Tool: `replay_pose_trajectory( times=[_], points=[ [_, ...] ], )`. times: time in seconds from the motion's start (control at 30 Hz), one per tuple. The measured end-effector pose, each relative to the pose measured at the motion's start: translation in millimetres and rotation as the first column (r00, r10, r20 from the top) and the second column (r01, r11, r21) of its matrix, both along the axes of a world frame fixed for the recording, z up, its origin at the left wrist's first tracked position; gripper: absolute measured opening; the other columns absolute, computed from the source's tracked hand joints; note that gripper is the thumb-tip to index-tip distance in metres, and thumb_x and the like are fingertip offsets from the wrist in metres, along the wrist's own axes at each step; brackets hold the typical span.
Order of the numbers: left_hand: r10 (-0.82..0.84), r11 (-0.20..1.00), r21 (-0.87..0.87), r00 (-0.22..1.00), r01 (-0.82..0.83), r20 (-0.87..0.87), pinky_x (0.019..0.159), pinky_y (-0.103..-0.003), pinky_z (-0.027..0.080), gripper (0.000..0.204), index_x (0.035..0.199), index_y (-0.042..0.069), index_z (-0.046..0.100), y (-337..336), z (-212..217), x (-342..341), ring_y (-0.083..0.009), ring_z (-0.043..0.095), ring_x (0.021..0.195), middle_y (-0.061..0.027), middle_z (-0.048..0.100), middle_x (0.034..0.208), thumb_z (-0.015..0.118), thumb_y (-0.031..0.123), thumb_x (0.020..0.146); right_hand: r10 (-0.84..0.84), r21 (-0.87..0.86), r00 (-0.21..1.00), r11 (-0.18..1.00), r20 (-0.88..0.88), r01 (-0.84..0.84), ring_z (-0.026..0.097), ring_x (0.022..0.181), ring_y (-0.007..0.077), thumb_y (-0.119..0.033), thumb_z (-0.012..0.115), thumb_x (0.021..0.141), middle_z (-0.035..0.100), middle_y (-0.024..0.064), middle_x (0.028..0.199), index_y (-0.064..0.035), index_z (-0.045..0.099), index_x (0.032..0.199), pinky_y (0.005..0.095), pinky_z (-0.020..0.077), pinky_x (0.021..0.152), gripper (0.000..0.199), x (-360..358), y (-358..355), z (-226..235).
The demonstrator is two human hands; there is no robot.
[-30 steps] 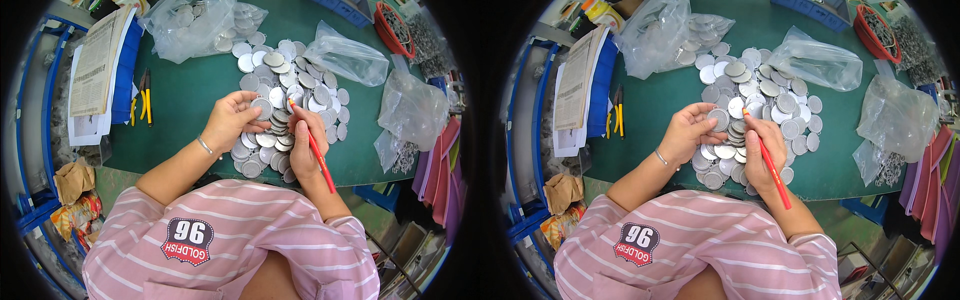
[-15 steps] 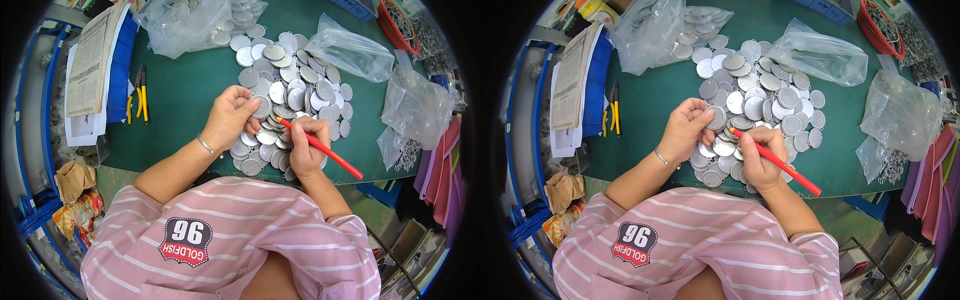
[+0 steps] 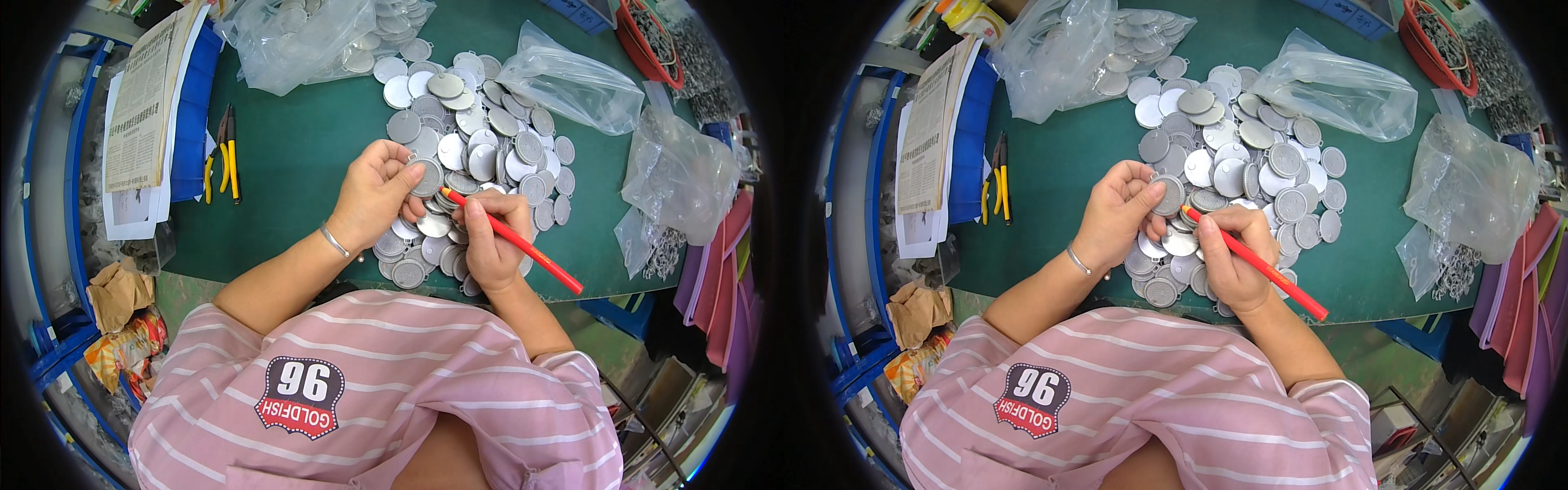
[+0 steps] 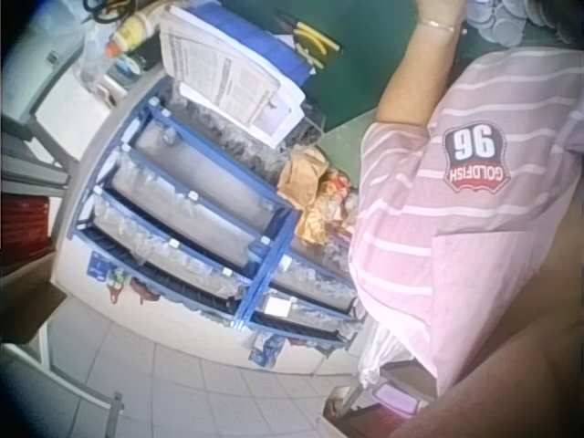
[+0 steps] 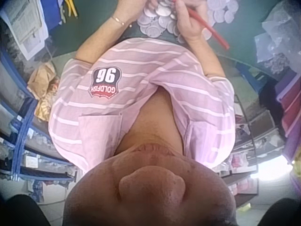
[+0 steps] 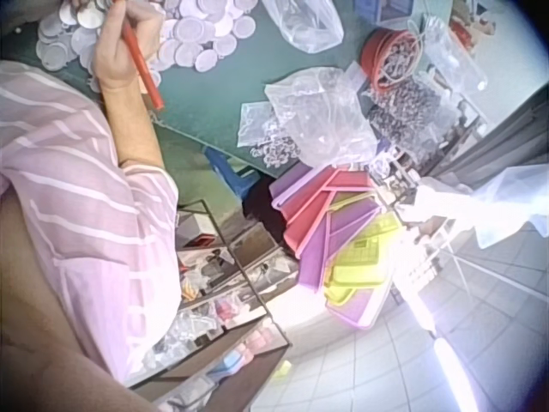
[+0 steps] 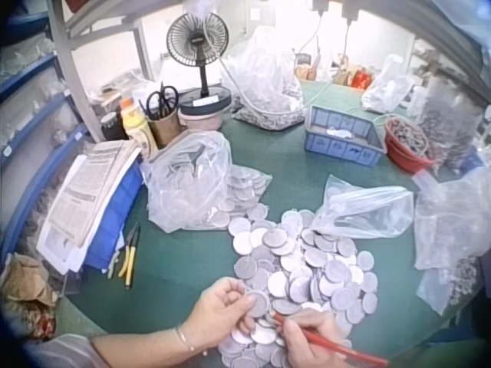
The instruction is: The person uses a red pen to mark the centers of circular metal disks one at a time, picking them from a large pile and then moving them to a smaller separate pile.
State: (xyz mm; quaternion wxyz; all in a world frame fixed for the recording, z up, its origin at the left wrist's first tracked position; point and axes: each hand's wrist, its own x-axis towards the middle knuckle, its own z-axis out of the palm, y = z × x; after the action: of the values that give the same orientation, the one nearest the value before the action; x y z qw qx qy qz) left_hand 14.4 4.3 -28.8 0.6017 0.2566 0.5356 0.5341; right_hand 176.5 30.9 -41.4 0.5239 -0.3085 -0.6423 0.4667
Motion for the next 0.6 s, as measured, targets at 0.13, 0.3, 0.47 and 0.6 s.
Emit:
replay_pose_trajectory(
  times=[0.13, 0.3, 0.47, 0.6],
  points=[
    [-0.014, 1.000, 0.013, 1.000, 0.014, 0.005, 0.042, -0.020, 0.044, 0.022, 0.099, -0.001, 0.042, -0.2, -1.2, -0.8, -0.0115, 0.056, 0.050, -0.0090, 0.057, 0.073, 0.055, 0.012, 0.086, 0.022, 0.040, 0.994, 0.999, 0.111, -0.026, 0.053, 0.055, 0.0119, 0.002, 0.055, 0.082, 0.059, 0.0110, 0.067, 0.0018, 0.046, 0.082, 0.0228, 0.0419, 0.050, 0.008, 3.8, 1.9, -2.4],
    [-0.023, 1.000, 0.013, 0.999, 0.023, 0.026, 0.043, -0.020, 0.044, 0.023, 0.099, 0.000, 0.041, -0.3, -0.2, -0.7, -0.0120, 0.056, 0.051, -0.0087, 0.057, 0.072, 0.055, 0.012, 0.086, -0.013, 0.000, 1.000, 1.000, -0.007, 0.013, 0.053, 0.055, 0.0117, 0.001, 0.055, 0.082, 0.059, 0.0113, 0.069, 0.0014, 0.046, 0.083, 0.0225, 0.0416, 0.050, 0.009, 1.3, 0.1, 0.0],
    [-0.031, 1.000, 0.006, 1.000, 0.031, -0.007, 0.044, -0.020, 0.044, 0.023, 0.100, 0.000, 0.042, -0.9, 1.8, -0.5, -0.0111, 0.055, 0.051, -0.0081, 0.057, 0.072, 0.056, 0.011, 0.086, -0.016, 0.018, 0.996, 1.000, 0.082, 0.014, 0.052, 0.055, 0.0118, 0.001, 0.055, 0.082, 0.059, 0.0117, 0.069, 0.0009, 0.045, 0.084, 0.0227, 0.0412, 0.050, 0.009, 0.9, 1.0, 0.5],
    [-0.028, 1.000, -0.006, 0.999, 0.028, -0.016, 0.044, -0.019, 0.044, 0.026, 0.106, 0.000, 0.046, -2.1, 3.3, 1.1, -0.0092, 0.055, 0.051, -0.0068, 0.058, 0.073, 0.055, 0.012, 0.086, -0.025, 0.021, 0.996, 1.000, 0.091, 0.023, 0.052, 0.056, 0.0118, 0.000, 0.054, 0.083, 0.059, 0.0117, 0.071, 0.0008, 0.045, 0.084, 0.0230, 0.0410, 0.051, 0.010, 3.4, 0.7, -3.8]
  ],
)
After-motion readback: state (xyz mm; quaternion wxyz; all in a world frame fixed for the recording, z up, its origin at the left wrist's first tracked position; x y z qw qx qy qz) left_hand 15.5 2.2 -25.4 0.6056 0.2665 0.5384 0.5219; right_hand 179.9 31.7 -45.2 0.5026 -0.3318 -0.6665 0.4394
